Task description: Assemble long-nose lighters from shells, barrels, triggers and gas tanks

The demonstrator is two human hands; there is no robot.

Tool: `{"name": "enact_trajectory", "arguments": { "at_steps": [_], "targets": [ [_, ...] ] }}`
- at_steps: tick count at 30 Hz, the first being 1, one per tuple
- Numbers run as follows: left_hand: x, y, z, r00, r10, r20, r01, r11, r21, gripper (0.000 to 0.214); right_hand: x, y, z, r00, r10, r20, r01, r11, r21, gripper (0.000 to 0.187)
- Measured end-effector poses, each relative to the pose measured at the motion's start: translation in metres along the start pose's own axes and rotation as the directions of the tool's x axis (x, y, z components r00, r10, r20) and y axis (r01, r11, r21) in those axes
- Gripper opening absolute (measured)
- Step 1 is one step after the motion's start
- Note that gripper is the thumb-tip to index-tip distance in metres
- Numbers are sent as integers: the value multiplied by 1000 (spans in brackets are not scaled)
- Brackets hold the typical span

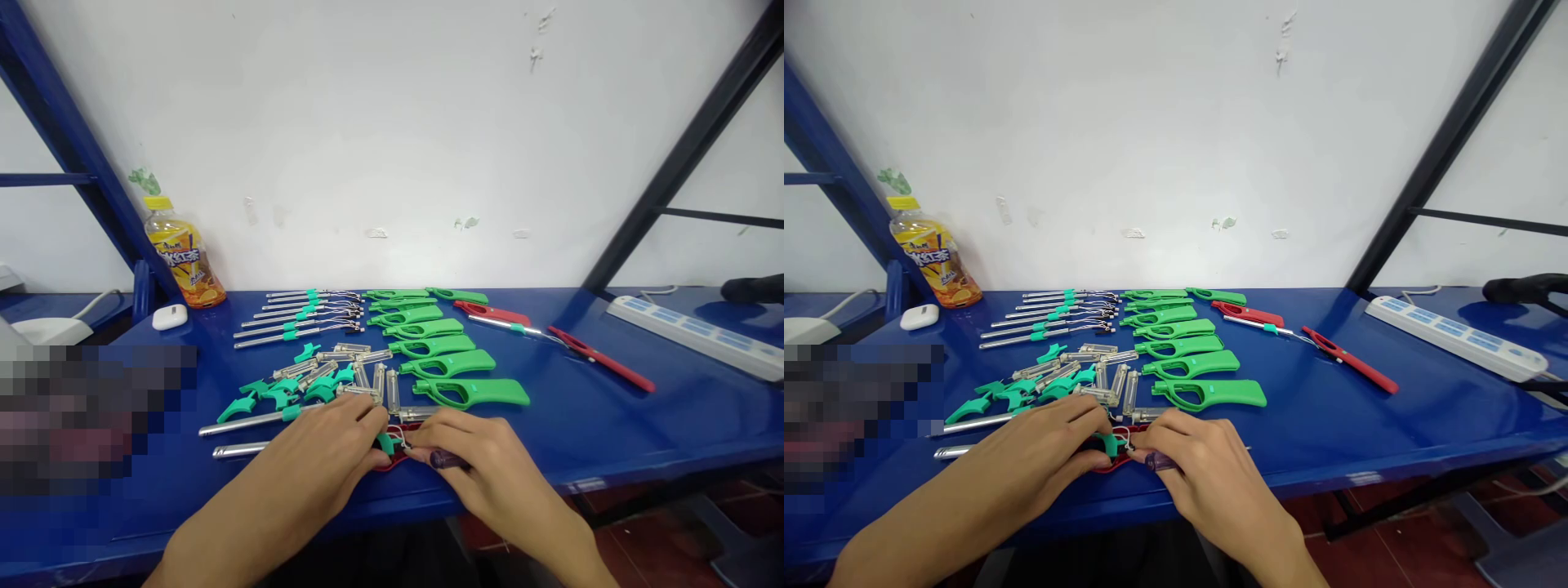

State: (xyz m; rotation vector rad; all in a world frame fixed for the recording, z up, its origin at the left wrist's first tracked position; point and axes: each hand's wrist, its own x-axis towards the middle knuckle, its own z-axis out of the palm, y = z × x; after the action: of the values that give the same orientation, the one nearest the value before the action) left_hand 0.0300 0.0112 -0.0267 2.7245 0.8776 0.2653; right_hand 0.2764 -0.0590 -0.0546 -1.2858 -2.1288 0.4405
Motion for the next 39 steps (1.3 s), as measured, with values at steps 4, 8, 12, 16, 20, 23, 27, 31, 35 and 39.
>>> {"name": "enact_trajectory", "arguments": {
  "at_steps": [4,8,12,16,20,23,27,31,35,39],
  "targets": [
    [1,1,1,1000,-18,7,18,1000,7,9,0,-3,-2,999,14,50,-11,999,-47,24],
    [-1,8,-2,1000,-24,-13,25,998,62,10,-1,-4,-3,998,17,64,-14,999,-52,32],
    [-3,14,-6,1000,-21,10,20,995,96,6,-1,-2,-3,997,31,65,-25,996,-87,31],
    [-5,15,-7,1000,-3,-6,4,993,120,2,-1,-2,-1,997,24,67,-15,991,-132,34],
    [-5,13,-4,999,-20,-27,22,996,85,3,0,-2,0,998,13,53,-7,994,-113,45],
    [-3,13,-3,999,-43,-19,44,996,79,4,0,-1,0,998,20,52,-13,992,-129,47],
    [-3,13,-2,1000,-29,10,28,996,81,8,-1,-1,-1,997,30,65,-23,993,-115,45],
    [-4,13,-1,1000,-2,-11,4,991,135,8,-3,-2,-2,997,36,74,-26,992,-126,51],
    [-4,11,-1,999,29,-21,-25,987,156,11,-4,-3,0,998,5,60,4,987,-162,39],
    [-2,7,1,1000,23,-16,-20,991,133,10,-4,-3,1,998,-39,40,47,975,-219,26]
  ]
}}
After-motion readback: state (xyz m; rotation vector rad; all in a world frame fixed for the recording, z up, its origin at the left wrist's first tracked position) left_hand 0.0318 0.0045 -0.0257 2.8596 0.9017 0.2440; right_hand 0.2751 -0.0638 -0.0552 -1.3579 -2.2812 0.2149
